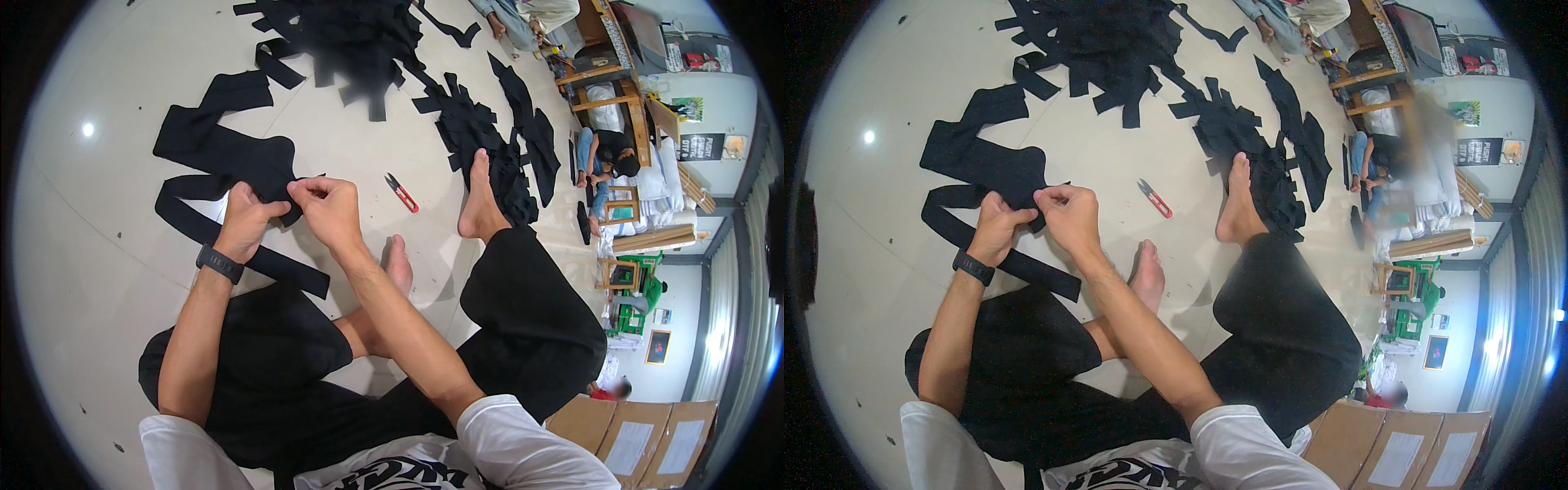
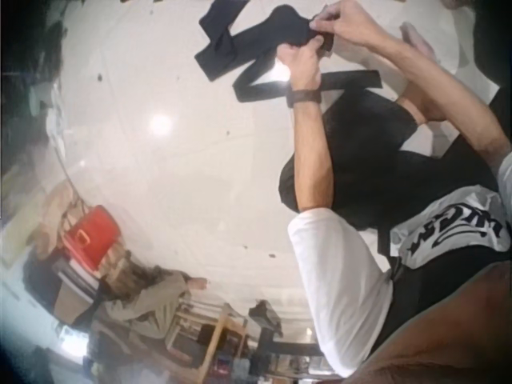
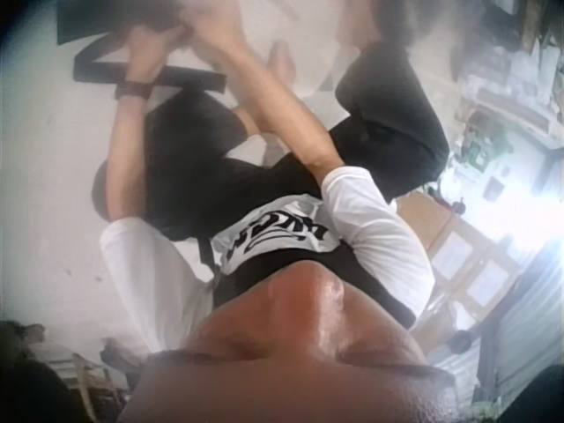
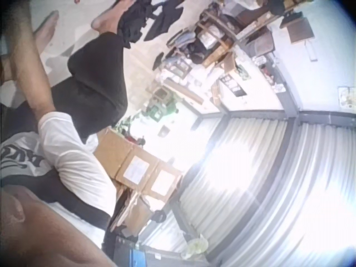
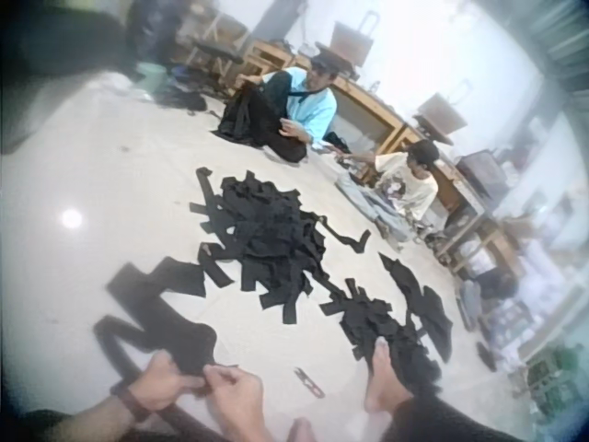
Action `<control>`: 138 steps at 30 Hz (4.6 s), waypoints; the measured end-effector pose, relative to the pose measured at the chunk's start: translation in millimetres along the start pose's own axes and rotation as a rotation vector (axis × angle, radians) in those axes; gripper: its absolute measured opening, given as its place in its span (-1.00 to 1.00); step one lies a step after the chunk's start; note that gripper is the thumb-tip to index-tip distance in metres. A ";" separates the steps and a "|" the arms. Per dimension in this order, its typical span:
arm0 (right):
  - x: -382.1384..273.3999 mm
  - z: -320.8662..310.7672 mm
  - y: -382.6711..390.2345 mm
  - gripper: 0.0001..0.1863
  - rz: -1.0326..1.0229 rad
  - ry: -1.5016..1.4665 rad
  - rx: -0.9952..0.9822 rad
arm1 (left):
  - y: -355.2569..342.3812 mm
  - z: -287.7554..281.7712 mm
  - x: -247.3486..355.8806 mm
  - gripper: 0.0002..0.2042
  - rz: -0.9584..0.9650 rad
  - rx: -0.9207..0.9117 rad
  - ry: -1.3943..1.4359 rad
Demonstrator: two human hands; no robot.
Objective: The person sits on the floor and uses a red utility knife to cut long strips of black fabric into smaller pieces. They repeatedly pick up fabric strips, cut them, and place the cut pieces onto a growing pile on the floor.
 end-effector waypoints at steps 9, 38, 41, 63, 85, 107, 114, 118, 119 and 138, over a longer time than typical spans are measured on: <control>1.0 20.2 8.2 -0.83 -0.017 -0.048 -0.182 | -4.5 -8.7 -10.1 -0.79 -0.119 0.075 0.100; 10.3 33.6 28.8 -0.91 0.016 -0.493 -0.136 | -6.3 -49.5 -16.1 -0.67 -0.083 0.359 0.033; 9.5 33.1 33.0 -0.90 0.010 -0.565 -0.164 | -10.0 -54.8 -19.7 -0.61 -0.081 0.364 0.080; 16.2 21.3 19.0 -0.97 0.096 -0.822 0.055 | -21.8 -79.4 15.0 -0.77 0.046 0.394 0.692; 44.1 -7.7 38.0 -0.91 0.207 -0.683 0.050 | -30.1 -115.5 59.1 -0.71 0.240 0.448 0.529; 52.6 4.9 42.9 -0.93 0.202 -0.663 -0.065 | -33.1 -145.1 62.2 -0.70 0.340 0.524 0.643; 50.7 12.2 43.6 -0.93 0.180 -0.680 -0.103 | -28.5 -156.0 67.5 -0.77 0.366 0.602 0.643; 52.3 3.9 41.0 -0.93 0.169 -0.645 -0.052 | -28.7 -130.9 85.0 -0.80 0.222 0.484 0.200; 53.8 0.9 37.9 -0.93 0.153 -0.654 -0.029 | -27.1 -123.0 106.8 -0.71 0.302 0.418 -0.184; 47.6 20.6 4.5 -0.88 -0.241 0.279 -0.081 | -8.5 -17.0 13.3 -0.06 0.339 -0.144 -1.612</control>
Point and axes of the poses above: each hand's wrist, its own y-axis away from the middle knuckle, its own z-axis out of the palm, x = y × z, the point moved 10 cm from there along -y, towards the middle knuckle, and after that the axes turned 15 degrees about y, right-handed, at the moved point
